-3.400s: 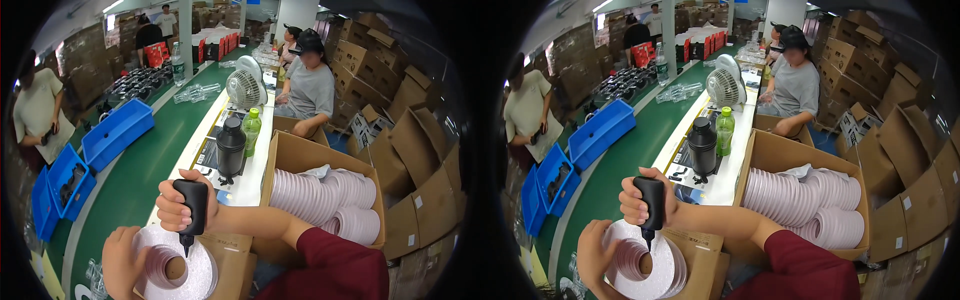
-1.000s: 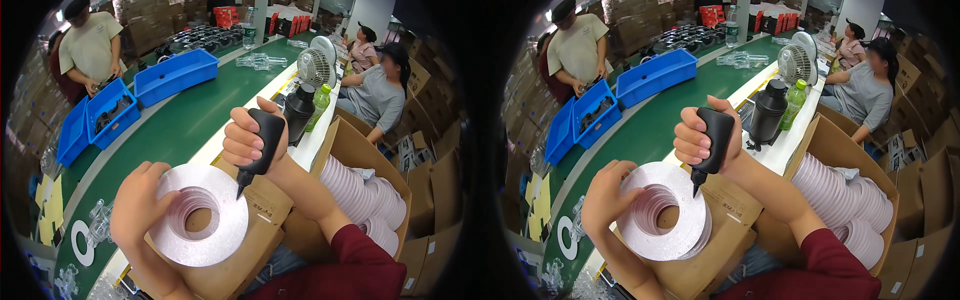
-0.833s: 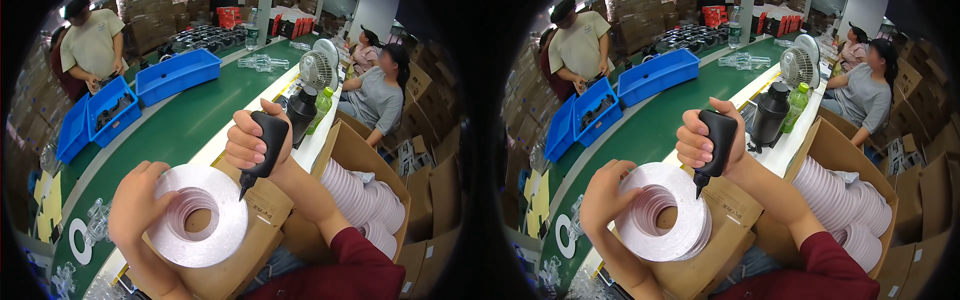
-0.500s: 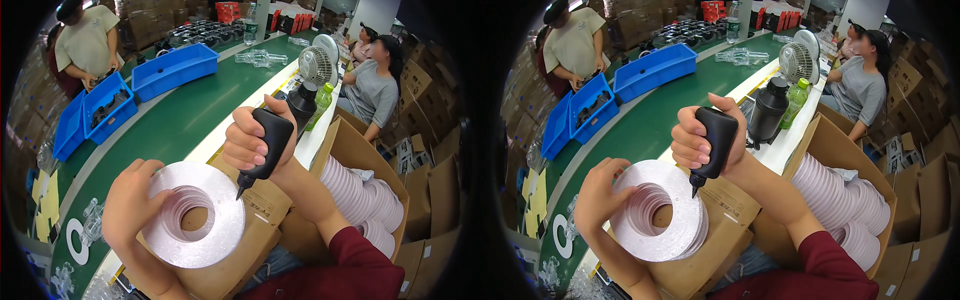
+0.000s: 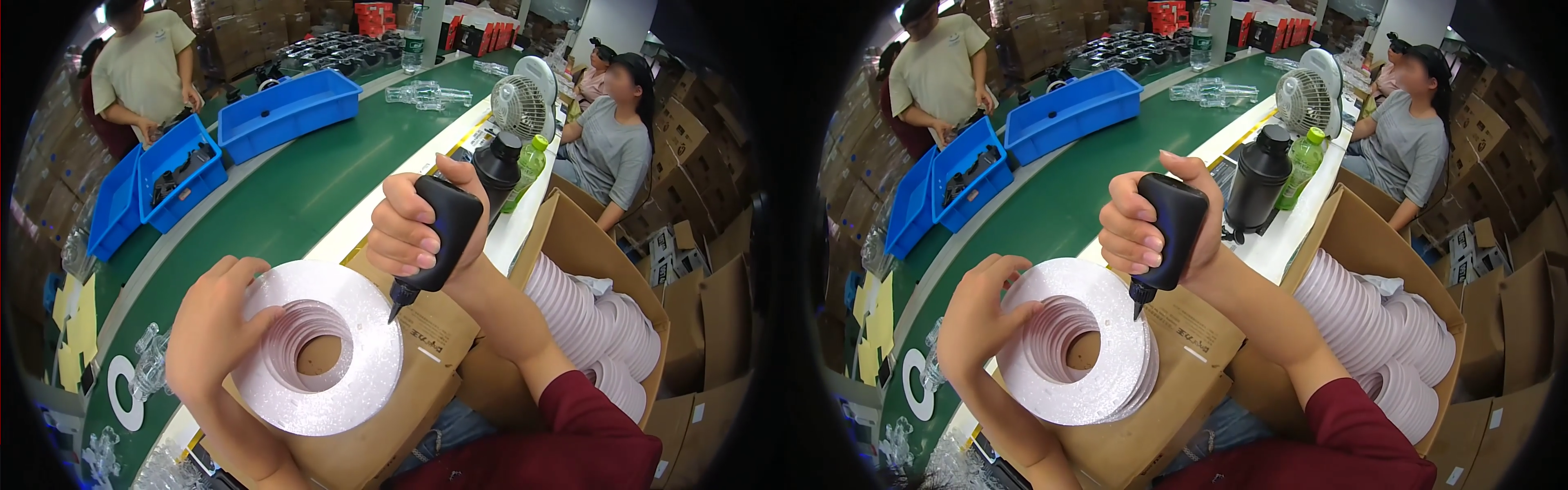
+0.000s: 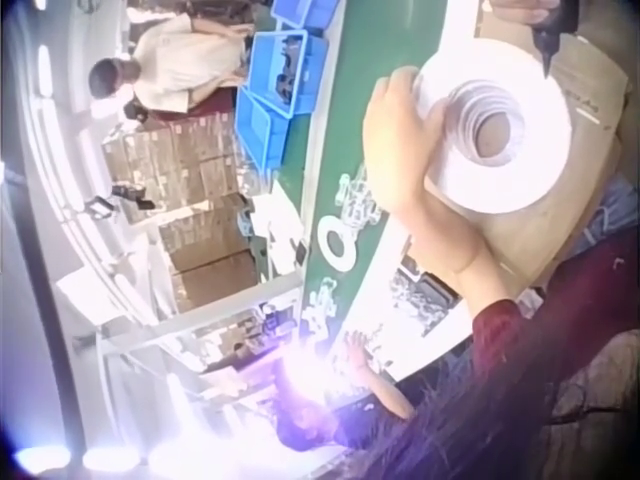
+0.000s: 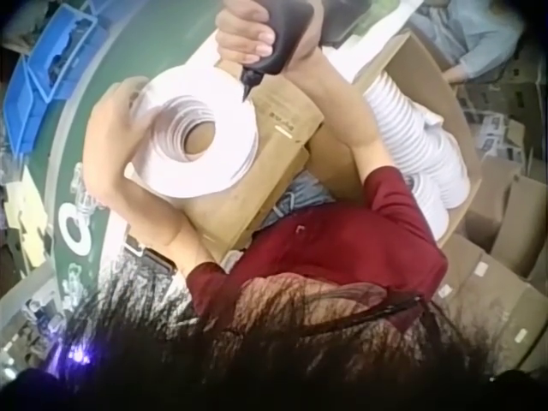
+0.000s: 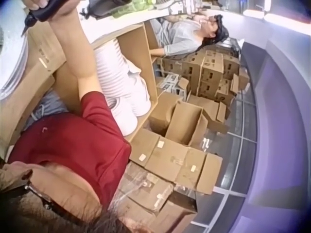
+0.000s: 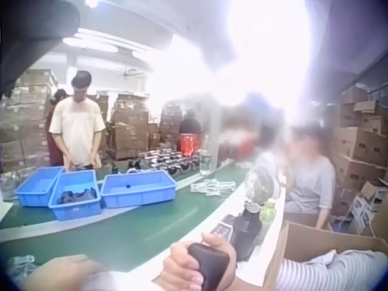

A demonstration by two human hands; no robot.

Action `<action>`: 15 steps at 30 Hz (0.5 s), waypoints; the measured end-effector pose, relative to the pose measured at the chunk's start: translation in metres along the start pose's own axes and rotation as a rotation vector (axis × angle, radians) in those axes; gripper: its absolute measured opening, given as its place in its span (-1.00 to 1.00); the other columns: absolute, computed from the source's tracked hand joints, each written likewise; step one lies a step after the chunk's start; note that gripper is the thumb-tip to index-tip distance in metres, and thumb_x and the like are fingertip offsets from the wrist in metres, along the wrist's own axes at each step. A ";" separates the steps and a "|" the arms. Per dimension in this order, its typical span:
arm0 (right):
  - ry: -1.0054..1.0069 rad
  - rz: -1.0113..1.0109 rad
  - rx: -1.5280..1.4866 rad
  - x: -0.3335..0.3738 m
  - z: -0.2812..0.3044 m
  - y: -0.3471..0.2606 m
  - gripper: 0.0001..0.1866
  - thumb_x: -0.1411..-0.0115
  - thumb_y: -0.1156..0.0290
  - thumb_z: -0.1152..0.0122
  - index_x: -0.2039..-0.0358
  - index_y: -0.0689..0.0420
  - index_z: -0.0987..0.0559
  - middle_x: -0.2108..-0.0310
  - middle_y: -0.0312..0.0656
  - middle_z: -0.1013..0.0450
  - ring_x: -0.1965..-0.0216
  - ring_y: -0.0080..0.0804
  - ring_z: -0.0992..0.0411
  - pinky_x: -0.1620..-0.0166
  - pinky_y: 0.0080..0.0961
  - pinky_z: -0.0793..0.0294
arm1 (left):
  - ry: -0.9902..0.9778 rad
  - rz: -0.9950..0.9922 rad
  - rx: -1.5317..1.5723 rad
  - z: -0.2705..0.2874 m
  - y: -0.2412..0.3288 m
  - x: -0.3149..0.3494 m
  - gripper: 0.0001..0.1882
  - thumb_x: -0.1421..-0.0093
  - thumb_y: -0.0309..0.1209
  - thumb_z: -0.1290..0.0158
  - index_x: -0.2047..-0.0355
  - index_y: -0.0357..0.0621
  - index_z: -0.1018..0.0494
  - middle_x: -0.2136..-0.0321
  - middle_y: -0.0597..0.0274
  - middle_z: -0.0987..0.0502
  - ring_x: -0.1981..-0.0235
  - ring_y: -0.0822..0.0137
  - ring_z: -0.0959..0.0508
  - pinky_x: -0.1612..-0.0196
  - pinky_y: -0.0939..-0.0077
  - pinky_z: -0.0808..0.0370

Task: Labeling the inner core of rolls of white ribbon or tape using a handheld electronic device.

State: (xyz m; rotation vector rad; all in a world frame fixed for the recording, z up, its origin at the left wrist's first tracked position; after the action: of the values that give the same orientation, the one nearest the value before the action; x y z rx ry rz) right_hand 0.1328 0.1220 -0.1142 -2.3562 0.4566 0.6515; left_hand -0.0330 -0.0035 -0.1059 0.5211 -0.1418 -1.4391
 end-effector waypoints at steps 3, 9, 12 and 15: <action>0.010 0.001 -0.001 0.002 -0.001 0.002 -0.45 -0.37 -0.12 0.24 0.54 0.07 -0.36 0.65 -0.30 -0.33 0.63 -0.46 -0.32 0.43 -0.45 -0.36 | -0.008 0.003 0.001 0.000 0.002 0.003 -0.52 0.13 -0.46 -0.38 0.13 -0.26 -0.56 0.25 -0.02 -0.59 0.20 0.00 -0.60 0.11 0.22 -0.53; 0.007 -0.001 0.003 0.001 -0.007 0.002 -0.45 -0.37 -0.12 0.24 0.55 0.06 -0.35 0.66 -0.30 -0.32 0.63 -0.46 -0.31 0.43 -0.45 -0.36 | -0.011 0.015 -0.006 0.004 0.005 0.005 -0.52 0.12 -0.45 -0.38 0.13 -0.26 -0.56 0.24 -0.02 -0.59 0.19 0.00 -0.61 0.10 0.22 -0.53; 0.015 0.000 0.005 0.001 -0.009 0.000 -0.45 -0.36 -0.12 0.23 0.55 0.06 -0.35 0.66 -0.30 -0.32 0.63 -0.46 -0.31 0.43 -0.45 -0.35 | -0.006 0.014 0.000 0.005 0.008 0.005 -0.52 0.12 -0.45 -0.38 0.13 -0.26 -0.56 0.24 -0.01 -0.59 0.19 0.00 -0.61 0.10 0.22 -0.54; 0.025 0.003 0.006 0.002 -0.009 -0.004 -0.46 -0.36 -0.12 0.23 0.55 0.06 -0.35 0.66 -0.31 -0.32 0.63 -0.46 -0.31 0.43 -0.45 -0.35 | -0.011 0.012 0.011 0.006 0.010 0.002 -0.52 0.12 -0.45 -0.38 0.12 -0.26 -0.56 0.24 -0.01 -0.59 0.19 0.01 -0.61 0.09 0.22 -0.54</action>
State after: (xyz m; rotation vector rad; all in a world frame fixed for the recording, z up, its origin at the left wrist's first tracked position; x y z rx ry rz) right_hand 0.1395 0.1186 -0.1072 -2.3608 0.4729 0.6224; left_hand -0.0261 -0.0068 -0.0975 0.5207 -0.1609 -1.4302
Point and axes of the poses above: each hand's wrist, its own x-axis away from the middle knuckle, its own z-axis out of the back of the hand, y = z × x, the point moved 7 cm from there along -x, towards the middle knuckle
